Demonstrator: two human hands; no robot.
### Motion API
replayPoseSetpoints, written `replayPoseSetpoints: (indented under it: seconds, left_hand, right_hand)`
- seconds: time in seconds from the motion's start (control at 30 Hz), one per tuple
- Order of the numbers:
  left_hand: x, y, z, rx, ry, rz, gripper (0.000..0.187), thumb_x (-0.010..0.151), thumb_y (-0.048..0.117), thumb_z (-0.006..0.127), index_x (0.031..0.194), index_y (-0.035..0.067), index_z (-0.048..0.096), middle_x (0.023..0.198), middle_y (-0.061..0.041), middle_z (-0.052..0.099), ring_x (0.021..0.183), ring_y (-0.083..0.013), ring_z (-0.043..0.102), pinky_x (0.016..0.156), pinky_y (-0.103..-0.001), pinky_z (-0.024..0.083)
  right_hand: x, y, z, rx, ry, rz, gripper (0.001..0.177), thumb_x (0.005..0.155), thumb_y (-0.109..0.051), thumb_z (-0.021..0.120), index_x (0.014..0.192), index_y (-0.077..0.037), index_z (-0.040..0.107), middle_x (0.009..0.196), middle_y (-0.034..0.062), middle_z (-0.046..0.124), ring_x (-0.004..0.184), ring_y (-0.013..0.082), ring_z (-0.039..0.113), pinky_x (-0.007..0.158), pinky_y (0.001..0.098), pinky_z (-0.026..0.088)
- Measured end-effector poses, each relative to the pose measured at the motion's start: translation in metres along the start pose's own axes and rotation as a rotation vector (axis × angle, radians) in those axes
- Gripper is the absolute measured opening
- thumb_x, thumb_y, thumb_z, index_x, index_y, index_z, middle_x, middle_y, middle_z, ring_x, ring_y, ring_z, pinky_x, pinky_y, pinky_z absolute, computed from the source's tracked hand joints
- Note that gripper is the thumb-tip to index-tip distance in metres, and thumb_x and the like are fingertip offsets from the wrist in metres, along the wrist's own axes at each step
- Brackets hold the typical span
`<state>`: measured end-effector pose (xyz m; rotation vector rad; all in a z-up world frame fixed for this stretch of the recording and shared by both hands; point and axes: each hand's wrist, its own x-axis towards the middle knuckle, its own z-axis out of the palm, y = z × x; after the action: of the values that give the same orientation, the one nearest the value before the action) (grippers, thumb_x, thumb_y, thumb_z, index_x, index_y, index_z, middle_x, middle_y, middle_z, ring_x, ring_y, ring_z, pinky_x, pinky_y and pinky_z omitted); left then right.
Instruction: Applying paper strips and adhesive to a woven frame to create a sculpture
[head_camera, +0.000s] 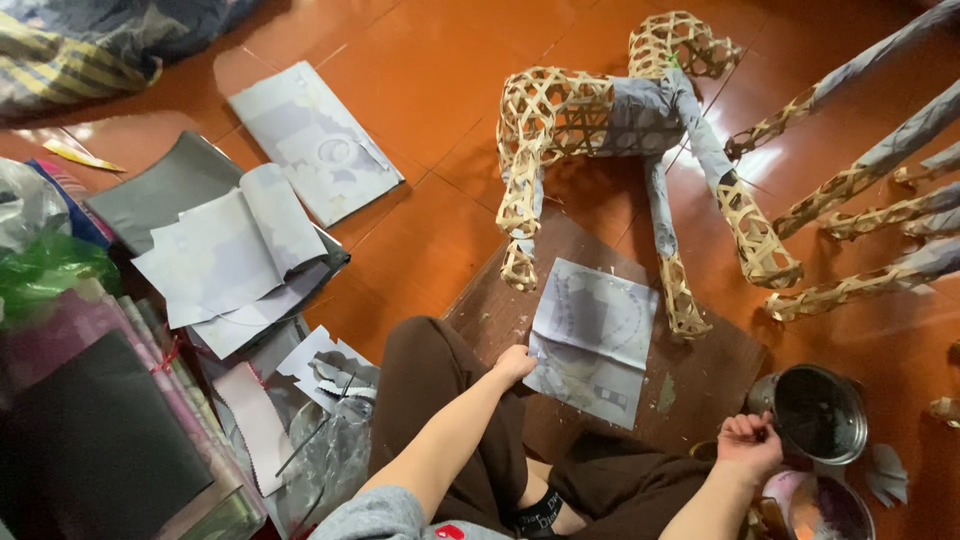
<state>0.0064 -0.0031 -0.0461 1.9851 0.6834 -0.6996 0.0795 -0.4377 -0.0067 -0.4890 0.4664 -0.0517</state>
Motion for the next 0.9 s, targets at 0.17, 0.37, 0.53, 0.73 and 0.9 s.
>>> replayPoseSetpoints:
  seconds: [0.17, 0.37, 0.53, 0.73, 0.9]
  left_hand:
    - [0.000, 0.000, -0.002, -0.001, 0.001, 0.000, 0.041, 0.077, 0.031, 0.048, 0.108, 0.012, 0.067, 0.118, -0.012, 0.067, 0.109, -0.0343, 0.063, 0.089, -0.042, 0.049]
    - [0.011, -0.004, 0.004, 0.020, 0.017, 0.031, 0.036, 0.079, 0.029, 0.049, 0.105, 0.011, 0.067, 0.115, -0.013, 0.068, 0.108, -0.0342, 0.063, 0.089, -0.043, 0.049]
    - [-0.005, 0.003, -0.005, -0.013, 0.001, 0.002, 0.033, 0.078, 0.027, 0.049, 0.100, 0.011, 0.067, 0.110, -0.010, 0.069, 0.102, -0.0315, 0.065, 0.082, -0.041, 0.050]
    - [-0.007, 0.004, -0.007, -0.019, -0.026, 0.010, 0.038, 0.081, 0.027, 0.048, 0.110, 0.007, 0.063, 0.117, -0.015, 0.066, 0.107, -0.0363, 0.062, 0.085, -0.043, 0.049]
    - [0.034, -0.020, 0.016, -0.046, 0.050, 0.115, 0.045, 0.075, 0.036, 0.051, 0.103, 0.006, 0.070, 0.108, -0.018, 0.070, 0.102, -0.0346, 0.066, 0.085, -0.041, 0.050]
  right_hand:
    - [-0.016, 0.005, 0.018, -0.085, 0.143, 0.001, 0.016, 0.087, -0.015, 0.039, 0.087, -0.022, 0.053, 0.054, -0.0115, 0.023, 0.042, 0.0034, 0.017, 0.048, 0.0196, 0.014]
    - [-0.013, 0.005, 0.017, -0.095, 0.174, 0.011, 0.017, 0.091, -0.020, 0.040, 0.089, -0.023, 0.057, 0.052, -0.0118, 0.023, 0.041, 0.0037, 0.015, 0.047, 0.0212, 0.012]
    - [-0.018, 0.007, 0.026, -0.138, 0.121, 0.018, 0.018, 0.095, -0.021, 0.037, 0.079, -0.024, 0.045, 0.053, -0.0112, 0.022, 0.041, 0.0039, 0.015, 0.046, 0.0209, 0.012]
    - [-0.006, 0.006, 0.011, -0.199, 0.119, -0.035, 0.021, 0.097, -0.034, 0.040, 0.078, -0.024, 0.044, 0.052, -0.0107, 0.019, 0.042, 0.0042, 0.016, 0.047, 0.0199, 0.013]
    - [0.003, 0.003, -0.010, -0.142, -0.057, -0.084, 0.006, 0.088, -0.018, 0.047, 0.083, -0.021, 0.048, 0.058, -0.0110, 0.023, 0.046, 0.0018, 0.022, 0.045, 0.0149, 0.022]
